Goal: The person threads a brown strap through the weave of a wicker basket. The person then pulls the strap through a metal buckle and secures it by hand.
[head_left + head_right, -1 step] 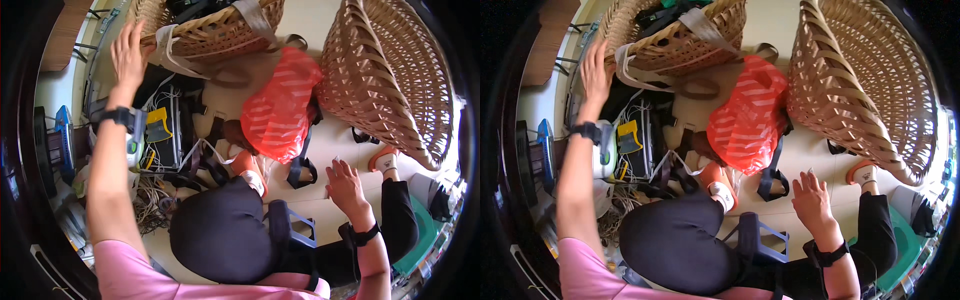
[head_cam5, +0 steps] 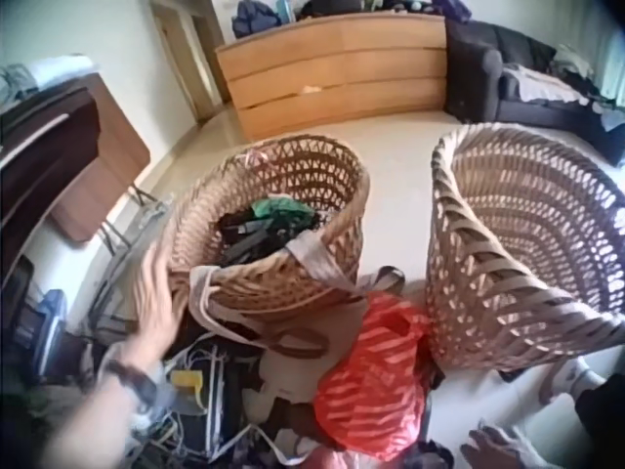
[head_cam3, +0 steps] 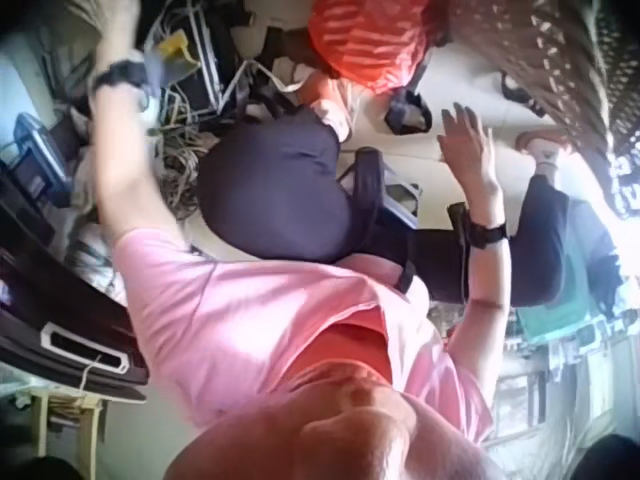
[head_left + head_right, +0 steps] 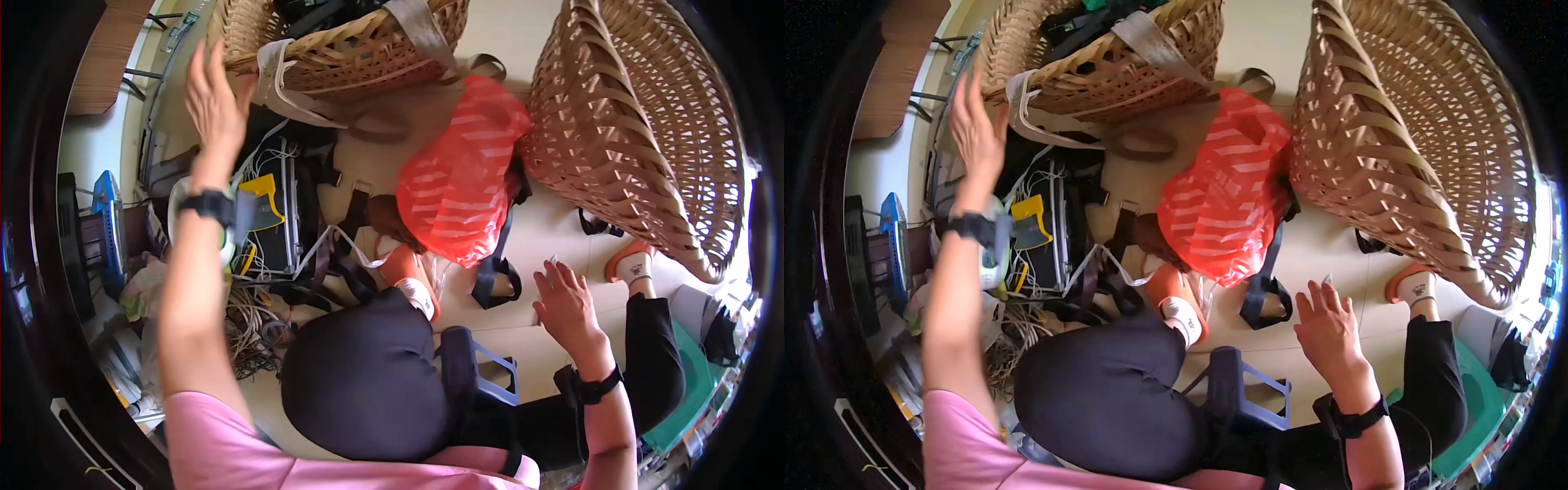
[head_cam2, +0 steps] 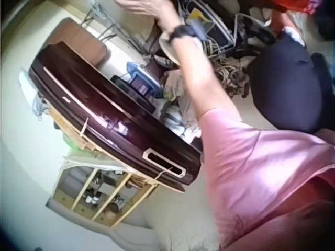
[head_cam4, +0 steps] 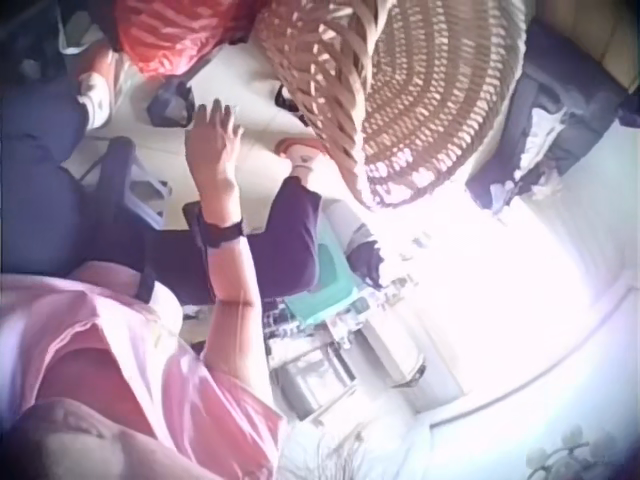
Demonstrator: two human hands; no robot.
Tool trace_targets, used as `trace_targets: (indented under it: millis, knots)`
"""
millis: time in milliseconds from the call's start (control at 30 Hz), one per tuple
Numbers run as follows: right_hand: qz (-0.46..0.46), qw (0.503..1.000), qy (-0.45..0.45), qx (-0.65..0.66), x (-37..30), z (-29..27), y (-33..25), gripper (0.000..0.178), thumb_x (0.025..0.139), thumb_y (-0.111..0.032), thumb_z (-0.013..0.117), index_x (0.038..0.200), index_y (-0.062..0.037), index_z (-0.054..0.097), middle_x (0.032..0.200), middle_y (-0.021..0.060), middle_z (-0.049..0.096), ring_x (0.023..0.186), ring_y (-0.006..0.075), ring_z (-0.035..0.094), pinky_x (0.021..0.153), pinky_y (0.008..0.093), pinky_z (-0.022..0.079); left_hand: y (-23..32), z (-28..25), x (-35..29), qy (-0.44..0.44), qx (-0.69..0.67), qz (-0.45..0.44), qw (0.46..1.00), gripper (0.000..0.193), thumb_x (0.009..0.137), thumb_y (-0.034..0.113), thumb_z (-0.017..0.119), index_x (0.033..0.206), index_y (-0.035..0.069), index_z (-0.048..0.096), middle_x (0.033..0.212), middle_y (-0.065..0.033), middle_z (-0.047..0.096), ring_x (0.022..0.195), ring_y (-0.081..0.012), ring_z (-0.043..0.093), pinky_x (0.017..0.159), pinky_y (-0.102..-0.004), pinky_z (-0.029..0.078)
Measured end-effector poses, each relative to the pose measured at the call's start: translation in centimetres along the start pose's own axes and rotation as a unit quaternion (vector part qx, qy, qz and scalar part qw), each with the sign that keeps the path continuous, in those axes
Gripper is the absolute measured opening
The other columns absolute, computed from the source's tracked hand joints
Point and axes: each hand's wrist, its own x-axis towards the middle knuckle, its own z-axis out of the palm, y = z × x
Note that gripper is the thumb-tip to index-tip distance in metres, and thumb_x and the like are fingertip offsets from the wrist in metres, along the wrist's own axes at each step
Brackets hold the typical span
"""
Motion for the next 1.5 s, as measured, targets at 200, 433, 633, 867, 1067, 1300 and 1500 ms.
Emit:
trace_targets:
  millis: [200, 433, 633, 867, 1067, 1300, 1500]
  knots:
    - [0.01, 0.999, 0.031, 0.037, -0.8, 0.8, 1.8, 0.054, 0.078, -0.016, 0.077, 0.128, -0.005, 0.057, 0.135, 0.0144, 0.055, 0.128, 0.0322, 0.051, 0.103, 0.0472, 0.043, 11.0, 3.2, -17.3, -0.248, -0.349, -0.386, 0.817, 0.022, 0.098, 0.024, 0.058, 0.097, 0.005, 0.066, 0.077, -0.0129, 0.069, 0.073, -0.0338, 0.068, 0.068, -0.0427, 0.051]
    - [0.029, 0.997, -0.039, 0.054, -1.3, 2.7, 0.4, 0.057, 0.078, -0.017, 0.079, 0.129, -0.0053, 0.057, 0.135, 0.0135, 0.055, 0.127, 0.0304, 0.052, 0.103, 0.0467, 0.043, 15.3, 8.9, -25.3, -0.437, -0.131, -0.351, 0.818, 0.034, 0.073, 0.03, 0.084, 0.098, 0.013, 0.069, 0.108, -0.0123, 0.066, 0.103, -0.0392, 0.063, 0.085, -0.0491, 0.052]
    - [-0.002, 0.997, 0.017, 0.081, -0.6, 1.4, -1.3, 0.05, 0.081, -0.013, 0.075, 0.128, -0.0031, 0.058, 0.136, 0.0137, 0.056, 0.128, 0.0302, 0.052, 0.104, 0.0434, 0.043, 17.9, 7.2, -28.4, -0.461, -0.068, -0.306, 0.83, 0.032, 0.07, 0.029, 0.084, 0.093, 0.014, 0.069, 0.089, -0.0076, 0.067, 0.093, -0.0358, 0.065, 0.082, -0.046, 0.051]
    - [-0.028, 0.995, 0.051, 0.076, -1.8, -0.8, -1.6, 0.049, 0.081, -0.009, 0.073, 0.127, -0.0033, 0.058, 0.132, 0.0142, 0.059, 0.121, 0.0329, 0.056, 0.103, 0.0435, 0.045, 14.1, -5.2, -20.8, -0.172, -0.477, -0.576, 0.641, 0.015, 0.087, 0.015, 0.076, 0.084, 0.005, 0.065, 0.084, 0.0012, 0.065, 0.077, -0.0118, 0.06, 0.071, -0.0282, 0.047]
    - [-0.173, 0.946, 0.161, 0.222, -0.4, -8.7, -6.0, 0.034, 0.084, -0.007, 0.068, 0.117, -0.0005, 0.064, 0.113, 0.0169, 0.067, 0.104, 0.0371, 0.063, 0.091, 0.0443, 0.051, 8.5, -28.1, -6.5, -0.083, -0.62, -0.383, 0.68, 0.035, 0.097, 0.029, 0.064, 0.105, -0.005, 0.065, 0.091, -0.0127, 0.073, 0.08, -0.0268, 0.07, 0.094, -0.0464, 0.051]
    - [-0.485, 0.759, 0.289, 0.323, -2.9, -21.1, -17.5, 0.073, 0.077, -0.025, 0.084, 0.138, 0.001, 0.054, 0.135, 0.0186, 0.06, 0.126, 0.0363, 0.057, 0.109, 0.0418, 0.044, 11.9, -41.8, 6.2, -0.098, -0.669, -0.067, 0.734, 0.043, 0.107, 0.02, 0.041, 0.142, -0.005, 0.037, 0.086, -0.0042, 0.058, 0.061, -0.0114, 0.055, 0.065, -0.0336, 0.049]
    - [-0.459, 0.84, 0.071, 0.28, -0.6, -19.0, -24.4, 0.047, 0.079, -0.04, 0.078, 0.108, -0.004, 0.069, 0.099, 0.0216, 0.07, 0.095, 0.0397, 0.067, 0.083, 0.046, 0.053, 10.1, -47.5, 15.6, 0.057, -0.836, -0.101, 0.536, 0.026, 0.099, 0.002, 0.05, 0.124, -0.005, 0.048, 0.093, -0.0061, 0.052, 0.084, -0.0139, 0.056, 0.078, -0.0287, 0.048]
